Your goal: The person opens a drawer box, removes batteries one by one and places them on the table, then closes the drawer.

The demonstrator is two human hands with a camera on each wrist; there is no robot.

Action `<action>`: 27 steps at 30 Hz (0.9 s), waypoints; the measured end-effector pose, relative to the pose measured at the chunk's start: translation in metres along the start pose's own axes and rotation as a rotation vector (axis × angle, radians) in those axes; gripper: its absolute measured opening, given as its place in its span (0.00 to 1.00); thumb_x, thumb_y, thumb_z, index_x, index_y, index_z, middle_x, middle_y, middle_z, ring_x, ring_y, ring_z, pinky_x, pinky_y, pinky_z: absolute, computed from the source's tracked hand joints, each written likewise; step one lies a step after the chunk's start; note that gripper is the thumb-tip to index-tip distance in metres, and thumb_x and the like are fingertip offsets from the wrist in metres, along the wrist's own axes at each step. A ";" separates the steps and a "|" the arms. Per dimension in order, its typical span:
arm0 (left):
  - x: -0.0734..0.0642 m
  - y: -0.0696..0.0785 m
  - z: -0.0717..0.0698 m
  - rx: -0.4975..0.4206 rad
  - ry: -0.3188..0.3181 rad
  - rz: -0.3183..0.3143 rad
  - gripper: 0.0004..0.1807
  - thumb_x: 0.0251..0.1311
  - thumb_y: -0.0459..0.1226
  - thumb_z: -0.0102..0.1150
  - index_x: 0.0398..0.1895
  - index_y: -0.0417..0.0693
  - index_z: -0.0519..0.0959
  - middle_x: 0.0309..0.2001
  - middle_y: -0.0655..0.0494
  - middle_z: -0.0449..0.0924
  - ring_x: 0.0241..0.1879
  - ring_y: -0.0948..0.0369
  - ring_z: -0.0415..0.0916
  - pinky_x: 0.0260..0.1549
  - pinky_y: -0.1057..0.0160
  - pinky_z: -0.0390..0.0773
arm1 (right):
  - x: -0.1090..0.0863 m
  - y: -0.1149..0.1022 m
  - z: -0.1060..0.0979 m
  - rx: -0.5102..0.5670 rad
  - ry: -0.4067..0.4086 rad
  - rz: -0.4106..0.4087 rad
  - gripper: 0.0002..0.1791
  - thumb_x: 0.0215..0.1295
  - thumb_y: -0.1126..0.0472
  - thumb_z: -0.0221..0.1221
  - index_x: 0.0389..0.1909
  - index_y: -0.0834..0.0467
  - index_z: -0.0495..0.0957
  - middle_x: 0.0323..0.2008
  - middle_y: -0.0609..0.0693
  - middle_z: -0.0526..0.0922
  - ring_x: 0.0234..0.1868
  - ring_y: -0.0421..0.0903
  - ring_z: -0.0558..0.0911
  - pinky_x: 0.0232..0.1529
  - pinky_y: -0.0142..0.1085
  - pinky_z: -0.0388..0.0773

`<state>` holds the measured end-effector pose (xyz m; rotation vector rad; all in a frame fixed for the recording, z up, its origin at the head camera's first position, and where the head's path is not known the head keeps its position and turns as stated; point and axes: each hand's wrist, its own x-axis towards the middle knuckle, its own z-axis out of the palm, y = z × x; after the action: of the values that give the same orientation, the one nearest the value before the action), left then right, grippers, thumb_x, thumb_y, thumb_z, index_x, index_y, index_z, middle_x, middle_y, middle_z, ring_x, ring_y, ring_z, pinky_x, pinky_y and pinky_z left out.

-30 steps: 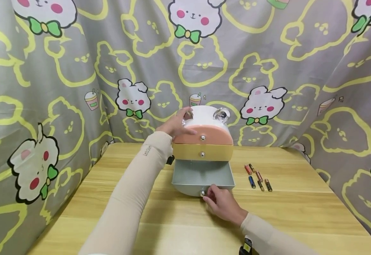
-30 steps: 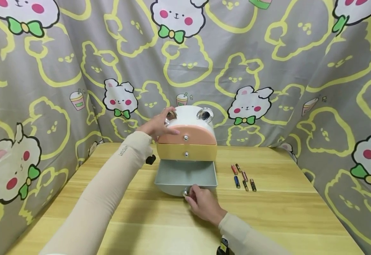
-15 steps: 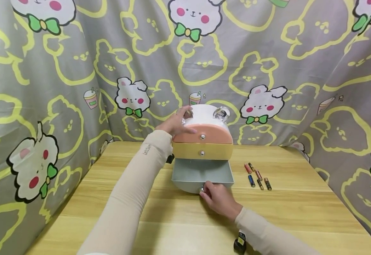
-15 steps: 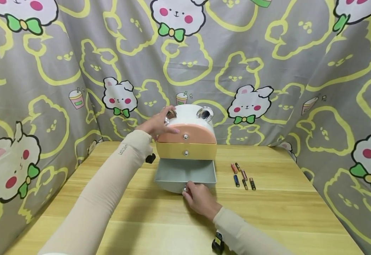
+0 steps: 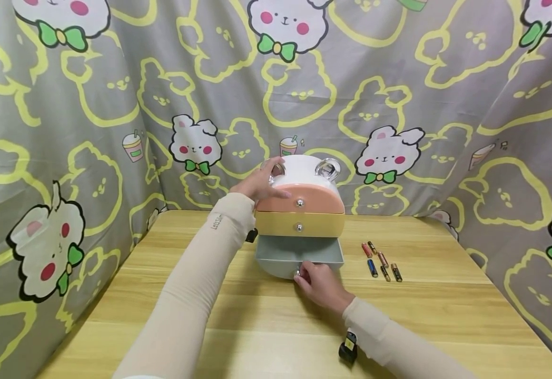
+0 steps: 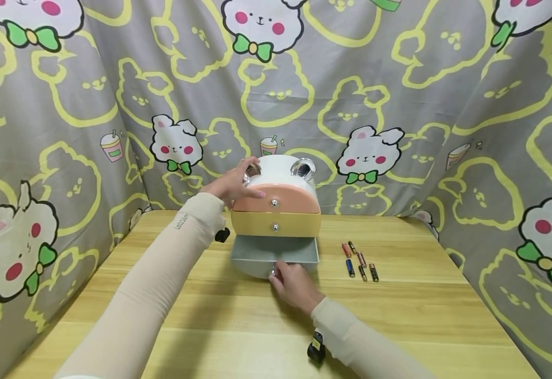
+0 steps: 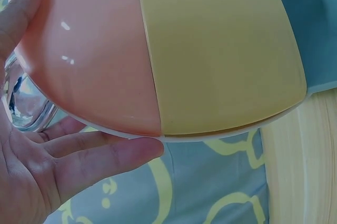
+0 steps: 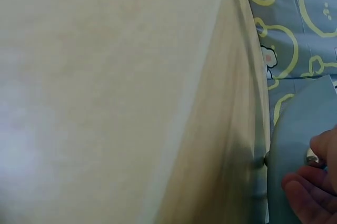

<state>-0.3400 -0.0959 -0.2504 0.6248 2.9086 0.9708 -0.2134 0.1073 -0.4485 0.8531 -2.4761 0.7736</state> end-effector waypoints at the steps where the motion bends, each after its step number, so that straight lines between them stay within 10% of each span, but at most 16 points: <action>1: 0.000 0.000 0.000 -0.001 0.000 -0.002 0.52 0.47 0.50 0.75 0.71 0.64 0.51 0.62 0.54 0.66 0.60 0.54 0.66 0.61 0.55 0.64 | 0.001 0.001 0.000 0.000 0.001 0.001 0.14 0.58 0.62 0.68 0.27 0.55 0.69 0.18 0.40 0.69 0.19 0.34 0.66 0.19 0.26 0.65; 27: -0.001 0.000 0.001 -0.009 0.007 -0.023 0.52 0.47 0.51 0.75 0.72 0.65 0.51 0.62 0.55 0.66 0.60 0.54 0.66 0.60 0.54 0.65 | 0.020 0.014 0.003 0.002 -0.044 0.103 0.13 0.60 0.61 0.67 0.27 0.54 0.70 0.19 0.40 0.71 0.20 0.36 0.68 0.20 0.27 0.67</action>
<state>-0.3392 -0.0957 -0.2514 0.5882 2.9090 0.9842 -0.2376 0.1061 -0.4447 0.7557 -2.5750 0.8007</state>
